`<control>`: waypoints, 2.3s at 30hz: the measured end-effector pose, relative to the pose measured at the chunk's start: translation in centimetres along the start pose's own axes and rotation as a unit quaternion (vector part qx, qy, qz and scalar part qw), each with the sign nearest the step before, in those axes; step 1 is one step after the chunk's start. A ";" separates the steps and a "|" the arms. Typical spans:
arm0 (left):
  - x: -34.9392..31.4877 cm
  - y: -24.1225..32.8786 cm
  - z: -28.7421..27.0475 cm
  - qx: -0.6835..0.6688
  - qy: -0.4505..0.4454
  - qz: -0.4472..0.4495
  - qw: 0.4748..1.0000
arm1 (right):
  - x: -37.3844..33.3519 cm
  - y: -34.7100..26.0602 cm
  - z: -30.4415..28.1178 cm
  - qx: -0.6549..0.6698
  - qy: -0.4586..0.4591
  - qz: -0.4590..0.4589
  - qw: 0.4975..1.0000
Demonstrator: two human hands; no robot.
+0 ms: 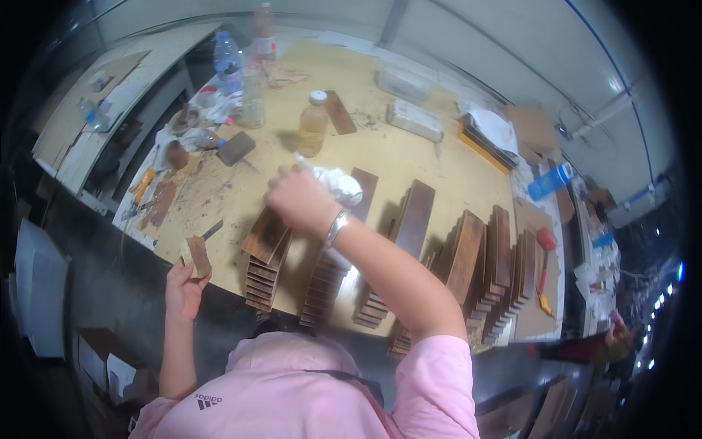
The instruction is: The person sands the surfaces and edges of several wooden slats by hand using a sanding block, wipes them with a white cloth, and then organizes the slats into a single long stack on a workbench.
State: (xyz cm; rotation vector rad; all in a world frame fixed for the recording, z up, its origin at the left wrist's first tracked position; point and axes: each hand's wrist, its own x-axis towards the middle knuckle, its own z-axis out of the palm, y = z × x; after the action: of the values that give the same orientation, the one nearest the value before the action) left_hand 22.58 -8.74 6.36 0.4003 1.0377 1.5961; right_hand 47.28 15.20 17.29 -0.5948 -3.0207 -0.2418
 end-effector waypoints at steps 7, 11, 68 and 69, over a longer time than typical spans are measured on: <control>-6.1 -1.4 0.6 -0.050 0.098 0.020 0.994 | 7.2 0.7 -0.6 0.077 0.231 -0.038 0.969; -8.0 -1.0 0.9 -0.025 0.093 0.025 0.995 | 8.8 0.7 1.3 0.114 0.355 -0.010 0.928; -1.6 -4.7 9.9 0.653 0.041 0.435 0.618 | 1.7 -1.4 9.5 0.214 0.108 0.060 0.969; -1.9 -5.6 9.9 0.661 0.032 0.413 0.626 | 1.6 -1.2 9.5 0.213 0.105 0.060 0.970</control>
State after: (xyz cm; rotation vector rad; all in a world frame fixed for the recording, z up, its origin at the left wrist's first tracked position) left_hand 33.80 -6.54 7.95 2.0794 2.1876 1.2056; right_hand 45.10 16.26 7.88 -0.6555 -2.6937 0.3212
